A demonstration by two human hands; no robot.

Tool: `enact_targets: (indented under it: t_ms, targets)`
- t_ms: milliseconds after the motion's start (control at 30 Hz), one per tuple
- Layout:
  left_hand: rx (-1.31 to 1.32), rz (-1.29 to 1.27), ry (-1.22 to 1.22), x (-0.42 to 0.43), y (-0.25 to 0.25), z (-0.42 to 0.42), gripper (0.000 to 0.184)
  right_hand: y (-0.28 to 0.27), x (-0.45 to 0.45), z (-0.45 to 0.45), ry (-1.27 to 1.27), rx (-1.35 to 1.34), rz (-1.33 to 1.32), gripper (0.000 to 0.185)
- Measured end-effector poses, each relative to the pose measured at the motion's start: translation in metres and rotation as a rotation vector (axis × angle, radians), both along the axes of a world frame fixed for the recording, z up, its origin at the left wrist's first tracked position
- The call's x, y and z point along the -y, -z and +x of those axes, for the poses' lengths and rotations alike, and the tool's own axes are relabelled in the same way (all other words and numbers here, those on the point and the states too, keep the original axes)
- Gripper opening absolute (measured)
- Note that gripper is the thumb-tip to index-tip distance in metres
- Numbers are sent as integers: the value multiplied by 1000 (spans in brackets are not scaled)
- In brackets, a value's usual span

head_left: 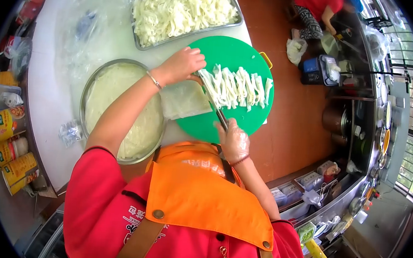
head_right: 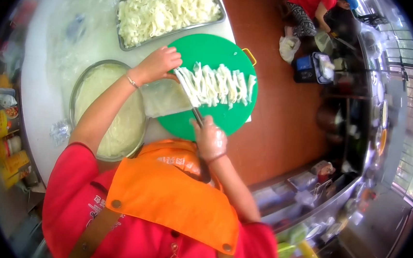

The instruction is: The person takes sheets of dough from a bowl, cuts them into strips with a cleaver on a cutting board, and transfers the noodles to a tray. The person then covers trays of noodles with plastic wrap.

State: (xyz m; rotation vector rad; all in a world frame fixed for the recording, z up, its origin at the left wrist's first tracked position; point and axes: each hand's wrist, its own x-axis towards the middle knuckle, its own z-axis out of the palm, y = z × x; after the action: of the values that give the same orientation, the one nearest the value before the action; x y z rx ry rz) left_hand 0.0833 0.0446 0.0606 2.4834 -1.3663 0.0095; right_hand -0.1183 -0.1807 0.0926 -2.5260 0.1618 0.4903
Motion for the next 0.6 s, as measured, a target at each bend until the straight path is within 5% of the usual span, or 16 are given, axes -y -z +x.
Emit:
enact_targets:
  t_ms: [167, 367, 600]
  targets:
    - [160, -66, 9, -5, 28, -7, 40, 28, -6, -7, 5, -33, 26, 35]
    - [20, -42, 14, -9, -13, -6, 41, -5, -2, -4, -34, 7, 46, 36]
    - [37, -58, 27, -14, 14, -18, 43, 29, -8, 4, -31, -8, 63, 37]
